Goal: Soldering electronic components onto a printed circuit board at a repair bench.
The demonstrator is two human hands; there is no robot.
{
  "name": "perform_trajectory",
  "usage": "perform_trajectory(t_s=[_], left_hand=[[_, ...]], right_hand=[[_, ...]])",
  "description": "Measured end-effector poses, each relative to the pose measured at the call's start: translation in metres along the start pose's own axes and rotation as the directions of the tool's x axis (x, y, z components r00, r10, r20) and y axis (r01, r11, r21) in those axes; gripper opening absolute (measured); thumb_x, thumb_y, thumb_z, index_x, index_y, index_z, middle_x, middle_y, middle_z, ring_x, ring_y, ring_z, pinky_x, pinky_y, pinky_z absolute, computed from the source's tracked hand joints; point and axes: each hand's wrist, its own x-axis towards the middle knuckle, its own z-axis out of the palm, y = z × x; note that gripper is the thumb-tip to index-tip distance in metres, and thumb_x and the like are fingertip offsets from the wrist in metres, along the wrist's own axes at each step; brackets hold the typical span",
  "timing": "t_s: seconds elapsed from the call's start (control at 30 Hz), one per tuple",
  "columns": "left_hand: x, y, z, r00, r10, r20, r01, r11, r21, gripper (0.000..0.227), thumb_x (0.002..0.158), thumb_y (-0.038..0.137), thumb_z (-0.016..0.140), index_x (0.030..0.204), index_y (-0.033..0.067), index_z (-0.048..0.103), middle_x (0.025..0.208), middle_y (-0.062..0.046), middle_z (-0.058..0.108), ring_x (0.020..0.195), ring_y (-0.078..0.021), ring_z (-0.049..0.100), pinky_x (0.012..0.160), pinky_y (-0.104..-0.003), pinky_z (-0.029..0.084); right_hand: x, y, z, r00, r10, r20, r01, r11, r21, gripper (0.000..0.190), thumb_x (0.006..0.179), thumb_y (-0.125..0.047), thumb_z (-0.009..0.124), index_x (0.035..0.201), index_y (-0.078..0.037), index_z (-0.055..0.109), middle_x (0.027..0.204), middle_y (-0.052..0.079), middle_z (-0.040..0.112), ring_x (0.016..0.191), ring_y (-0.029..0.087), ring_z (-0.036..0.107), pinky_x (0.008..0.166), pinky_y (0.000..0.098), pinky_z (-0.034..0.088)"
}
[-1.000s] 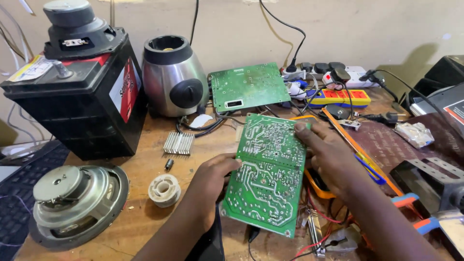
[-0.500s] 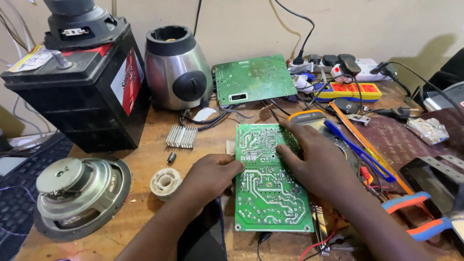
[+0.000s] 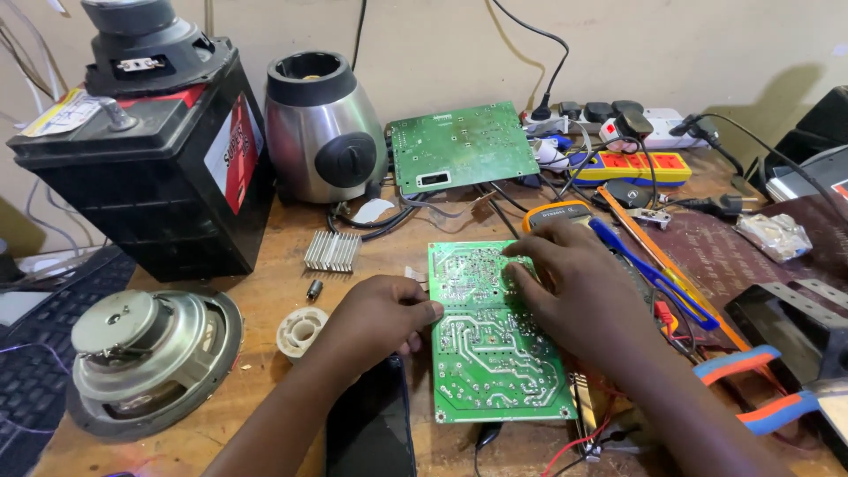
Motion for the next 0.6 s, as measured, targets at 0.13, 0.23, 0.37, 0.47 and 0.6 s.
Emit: perform_trajectory(t_s=[0.13, 0.23, 0.37, 0.47, 0.6], left_hand=[[0.011, -0.014, 0.000, 0.995, 0.065, 0.072, -0.057, 0.993, -0.106, 0.024, 0.102, 0.016, 0.077, 0.084, 0.0013, 0.077, 0.070, -0.014, 0.075, 0.060, -0.0185, 0.070, 0.058, -0.030, 0.055], [0.015, -0.018, 0.000, 0.989, 0.077, 0.129, -0.045, 0.971, -0.234, 0.020, 0.095, 0.011, 0.071, 0.096, -0.0070, 0.080, 0.070, -0.016, 0.072, 0.058, -0.0165, 0.072, 0.054, -0.020, 0.058], [0.020, -0.023, 0.000, 0.973, 0.119, 0.196, -0.072, 0.971, -0.230, 0.018, 0.093, 0.010, 0.073, 0.092, -0.0071, 0.081, 0.071, -0.017, 0.075, 0.060, -0.0163, 0.073, 0.056, -0.021, 0.058], [0.021, -0.023, 0.002, 0.976, 0.117, 0.182, -0.074, 0.971, -0.229, 0.018, 0.092, 0.011, 0.074, 0.091, -0.0061, 0.081, 0.071, -0.017, 0.075, 0.059, -0.0161, 0.072, 0.055, -0.021, 0.058], [0.022, -0.022, 0.001, 0.997, 0.075, 0.007, -0.070, 0.960, -0.272, 0.019, 0.092, 0.014, 0.071, 0.091, -0.0011, 0.083, 0.071, -0.019, 0.076, 0.055, -0.0163, 0.070, 0.049, -0.022, 0.057]], right_hand=[[0.003, 0.007, 0.001, 0.990, -0.059, 0.129, 0.052, 0.997, 0.055, 0.021, 0.097, -0.029, 0.070, 0.105, -0.016, 0.085, 0.111, 0.005, 0.076, 0.101, 0.028, 0.074, 0.089, 0.0444, 0.055], [0.004, 0.005, 0.001, 0.990, -0.018, 0.137, 0.009, 0.998, 0.066, 0.024, 0.096, -0.025, 0.071, 0.114, -0.015, 0.083, 0.116, 0.013, 0.077, 0.111, 0.041, 0.074, 0.088, 0.0525, 0.060], [0.004, 0.006, 0.000, 0.990, -0.033, 0.140, 0.019, 0.995, 0.097, 0.021, 0.095, -0.023, 0.073, 0.111, -0.014, 0.083, 0.112, 0.013, 0.079, 0.104, 0.040, 0.074, 0.083, 0.0519, 0.060], [0.004, 0.008, -0.001, 0.992, -0.040, 0.120, 0.025, 0.992, 0.125, 0.020, 0.094, -0.021, 0.073, 0.110, -0.014, 0.084, 0.110, 0.012, 0.080, 0.101, 0.039, 0.075, 0.081, 0.0494, 0.061], [0.005, 0.006, -0.016, 0.999, -0.034, -0.027, 0.039, 0.973, 0.228, 0.015, 0.093, -0.012, 0.075, 0.105, -0.010, 0.083, 0.104, 0.016, 0.080, 0.098, 0.042, 0.077, 0.079, 0.0493, 0.062]])
